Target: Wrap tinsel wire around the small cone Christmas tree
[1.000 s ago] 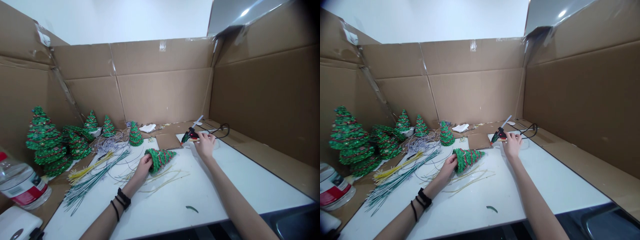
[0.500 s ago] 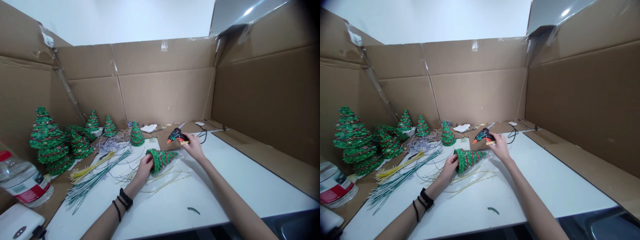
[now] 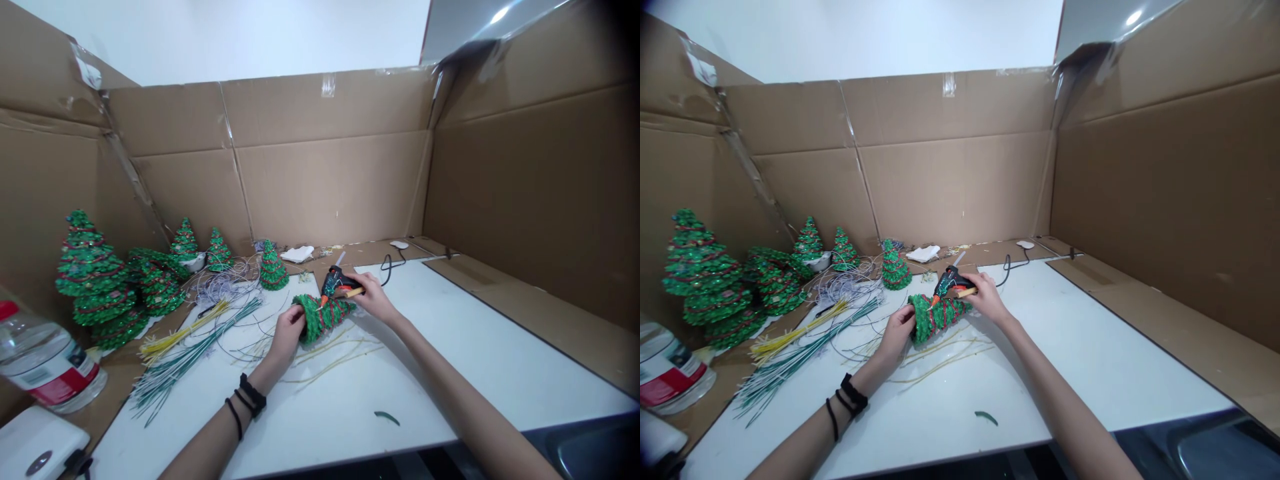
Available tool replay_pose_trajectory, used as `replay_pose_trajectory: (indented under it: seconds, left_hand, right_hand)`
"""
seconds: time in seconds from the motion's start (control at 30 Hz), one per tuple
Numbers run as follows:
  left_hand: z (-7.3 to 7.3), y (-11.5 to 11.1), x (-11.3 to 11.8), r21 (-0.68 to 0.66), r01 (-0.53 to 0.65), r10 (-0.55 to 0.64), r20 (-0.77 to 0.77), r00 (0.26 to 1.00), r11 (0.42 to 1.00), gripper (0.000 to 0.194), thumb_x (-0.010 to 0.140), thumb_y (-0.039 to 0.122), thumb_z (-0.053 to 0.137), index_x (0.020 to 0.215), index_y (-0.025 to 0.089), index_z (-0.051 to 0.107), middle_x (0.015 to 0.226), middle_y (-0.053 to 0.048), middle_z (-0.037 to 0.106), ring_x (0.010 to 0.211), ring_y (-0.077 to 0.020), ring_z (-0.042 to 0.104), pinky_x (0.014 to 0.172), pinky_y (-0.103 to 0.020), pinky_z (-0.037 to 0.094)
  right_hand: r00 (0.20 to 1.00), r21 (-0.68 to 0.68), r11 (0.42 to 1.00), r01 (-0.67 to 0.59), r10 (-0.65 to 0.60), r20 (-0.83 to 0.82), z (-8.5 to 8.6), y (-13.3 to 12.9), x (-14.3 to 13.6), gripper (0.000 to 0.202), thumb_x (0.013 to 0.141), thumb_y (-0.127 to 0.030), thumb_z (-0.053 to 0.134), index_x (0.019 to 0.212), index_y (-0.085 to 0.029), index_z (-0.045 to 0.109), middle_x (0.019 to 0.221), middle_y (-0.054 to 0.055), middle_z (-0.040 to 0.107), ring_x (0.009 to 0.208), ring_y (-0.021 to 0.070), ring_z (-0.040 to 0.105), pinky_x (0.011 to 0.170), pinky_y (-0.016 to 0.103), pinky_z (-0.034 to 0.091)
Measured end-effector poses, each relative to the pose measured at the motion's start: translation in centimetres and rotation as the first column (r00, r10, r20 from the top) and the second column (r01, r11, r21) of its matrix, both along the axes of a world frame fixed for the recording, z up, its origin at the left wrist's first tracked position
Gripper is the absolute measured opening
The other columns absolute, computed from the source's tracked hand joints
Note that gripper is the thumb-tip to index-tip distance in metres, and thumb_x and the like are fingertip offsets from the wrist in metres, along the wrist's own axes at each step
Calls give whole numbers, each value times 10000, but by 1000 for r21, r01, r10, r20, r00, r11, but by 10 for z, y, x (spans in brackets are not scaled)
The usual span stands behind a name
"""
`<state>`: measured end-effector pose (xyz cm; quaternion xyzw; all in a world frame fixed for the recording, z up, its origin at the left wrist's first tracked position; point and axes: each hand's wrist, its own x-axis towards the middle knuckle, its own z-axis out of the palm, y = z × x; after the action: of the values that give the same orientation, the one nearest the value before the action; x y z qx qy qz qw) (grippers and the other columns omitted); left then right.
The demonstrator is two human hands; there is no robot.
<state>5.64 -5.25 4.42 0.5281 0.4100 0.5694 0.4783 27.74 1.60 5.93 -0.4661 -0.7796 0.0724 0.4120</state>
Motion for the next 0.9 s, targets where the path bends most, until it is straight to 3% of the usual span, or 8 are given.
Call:
replay_pose_trajectory:
  seconds: [0.33,0.9]
  left_hand:
    - [-1,1,-2,83,-27,34,-77,996,996,135,720,187,544,690,133,664,709,-23,570,701,-144,483,643,-220,390]
    - [-1,0,-3,143,-3,20,-120,993,990,154,731,178,533,697,146,680,744,-35,599,713,-153,496,663,-228,395]
  right_hand:
    - [1000,-14,1000,-11,11,6,1,-2,0,379,740,-324,587,1093,-194,626,839,68,631,851,243,519,783,372,404]
    - [1000,-3,1000,-19,19,5,-2,1,0,368,729,-215,523,1077,-186,641,821,77,607,819,229,522,776,364,410]
